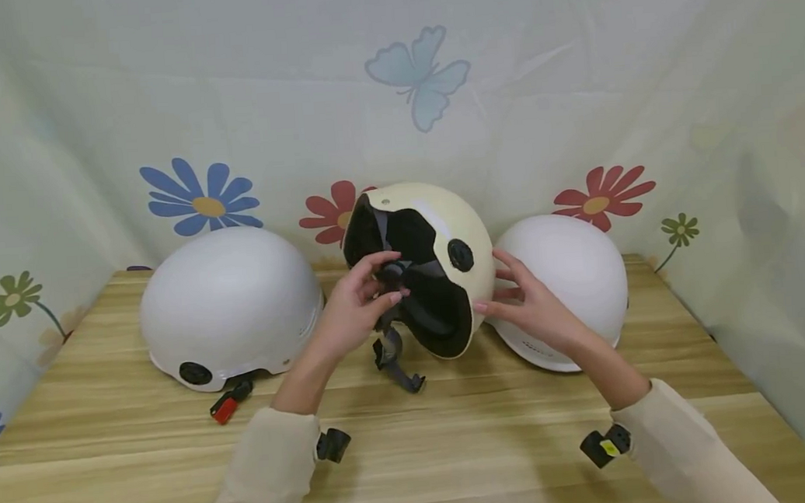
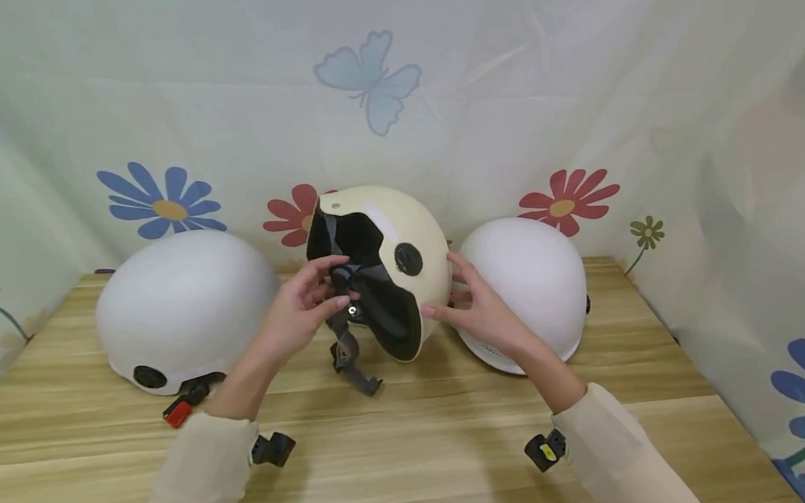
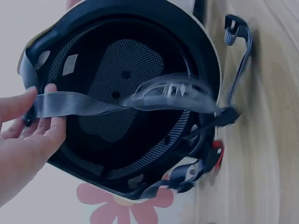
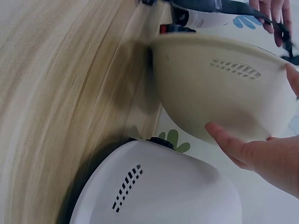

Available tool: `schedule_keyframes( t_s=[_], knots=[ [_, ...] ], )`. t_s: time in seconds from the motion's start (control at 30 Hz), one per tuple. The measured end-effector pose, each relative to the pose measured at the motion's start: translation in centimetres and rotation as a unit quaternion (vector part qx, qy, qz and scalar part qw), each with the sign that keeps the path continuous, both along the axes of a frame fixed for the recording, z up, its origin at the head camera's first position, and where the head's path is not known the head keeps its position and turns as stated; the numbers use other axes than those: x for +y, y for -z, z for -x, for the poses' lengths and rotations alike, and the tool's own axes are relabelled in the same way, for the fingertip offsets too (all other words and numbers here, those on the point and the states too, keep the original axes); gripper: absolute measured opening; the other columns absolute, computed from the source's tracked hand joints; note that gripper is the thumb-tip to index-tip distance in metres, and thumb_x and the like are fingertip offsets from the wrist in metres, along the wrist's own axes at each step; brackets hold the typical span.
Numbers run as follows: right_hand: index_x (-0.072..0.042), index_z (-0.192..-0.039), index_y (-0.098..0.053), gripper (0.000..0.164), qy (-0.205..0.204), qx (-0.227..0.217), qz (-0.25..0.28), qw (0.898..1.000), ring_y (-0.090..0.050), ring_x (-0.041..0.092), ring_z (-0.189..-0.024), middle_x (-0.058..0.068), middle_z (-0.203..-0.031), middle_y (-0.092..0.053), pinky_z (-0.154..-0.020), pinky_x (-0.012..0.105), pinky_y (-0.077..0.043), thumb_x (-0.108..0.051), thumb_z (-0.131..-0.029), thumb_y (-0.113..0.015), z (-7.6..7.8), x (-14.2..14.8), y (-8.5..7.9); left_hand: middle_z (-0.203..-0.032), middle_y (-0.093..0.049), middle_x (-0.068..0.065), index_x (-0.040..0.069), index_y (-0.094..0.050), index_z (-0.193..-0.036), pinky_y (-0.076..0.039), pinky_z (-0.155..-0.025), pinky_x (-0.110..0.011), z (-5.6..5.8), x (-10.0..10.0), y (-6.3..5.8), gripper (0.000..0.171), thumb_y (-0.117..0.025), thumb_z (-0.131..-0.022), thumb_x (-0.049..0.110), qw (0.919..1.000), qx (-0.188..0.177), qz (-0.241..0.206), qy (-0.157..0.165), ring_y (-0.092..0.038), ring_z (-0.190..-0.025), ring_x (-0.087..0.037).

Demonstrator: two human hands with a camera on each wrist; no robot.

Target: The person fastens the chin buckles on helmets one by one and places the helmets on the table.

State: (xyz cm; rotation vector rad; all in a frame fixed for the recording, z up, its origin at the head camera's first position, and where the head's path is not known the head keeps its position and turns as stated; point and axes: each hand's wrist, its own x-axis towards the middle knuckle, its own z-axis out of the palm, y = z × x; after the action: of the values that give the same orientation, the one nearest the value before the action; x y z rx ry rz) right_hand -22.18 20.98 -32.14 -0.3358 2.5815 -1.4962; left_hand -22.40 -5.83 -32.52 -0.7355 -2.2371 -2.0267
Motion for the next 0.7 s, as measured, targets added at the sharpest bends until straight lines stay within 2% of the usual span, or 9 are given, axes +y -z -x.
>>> schedule_keyframes(
  t_s=[0.13,0.23,0.47,0.7],
  knots=[
    [-0.025,-0.146,-0.015,0.088,-0.008,-0.008,0.001,1.0,-0.042,0.031,-0.12,0.012,-0.139,-0.033,-0.094,0.05,-0.038,-0.036,-0.079,-0.071,-0.2,-0.2,0.1,-0.105,-0.053,-0.021,0.004,-0.045,-0.13,-0.051,-0.071,-0.03,0.2,0.3,0.4,0.049,-0.053,-0.085,-0.013,0.9997,0.015,0.014,-0.009,-0.062,-0.088,-0.029],
    [-0.025,-0.146,-0.014,0.087,-0.016,-0.008,0.0,1.0,-0.043,0.029,-0.119,0.011,-0.139,-0.033,-0.095,0.049,-0.037,-0.036,-0.079,-0.07,-0.3,-0.4,0.2,-0.102,-0.055,-0.021,0.005,-0.043,-0.133,-0.051,-0.078,-0.035,0.2,0.5,0.7,0.054,-0.055,-0.083,-0.014,0.9992,0.024,0.032,-0.006,-0.062,-0.086,-0.029],
    [-0.023,-0.146,-0.016,0.086,-0.025,0.024,-0.009,0.999,-0.042,0.034,-0.119,0.012,-0.142,-0.028,-0.095,0.05,-0.037,-0.033,-0.08,-0.07,-0.1,-1.0,0.4,-0.097,-0.061,-0.015,0.022,-0.033,-0.142,-0.049,-0.072,-0.033,0.3,0.0,1.9,0.073,-0.06,-0.082,-0.01,0.9957,0.014,0.085,-0.032,-0.063,-0.086,-0.023],
    [-0.019,-0.147,-0.012,0.086,-0.023,0.044,-0.033,0.998,-0.044,0.037,-0.117,0.016,-0.143,-0.026,-0.097,0.051,-0.033,-0.029,-0.083,-0.069,0.1,-2.0,1.2,-0.095,-0.062,-0.017,0.012,-0.037,-0.139,-0.05,-0.079,-0.036,0.3,-0.6,3.1,0.066,-0.06,-0.081,-0.012,0.9927,0.012,0.109,-0.051,-0.063,-0.088,-0.026]
  ],
)
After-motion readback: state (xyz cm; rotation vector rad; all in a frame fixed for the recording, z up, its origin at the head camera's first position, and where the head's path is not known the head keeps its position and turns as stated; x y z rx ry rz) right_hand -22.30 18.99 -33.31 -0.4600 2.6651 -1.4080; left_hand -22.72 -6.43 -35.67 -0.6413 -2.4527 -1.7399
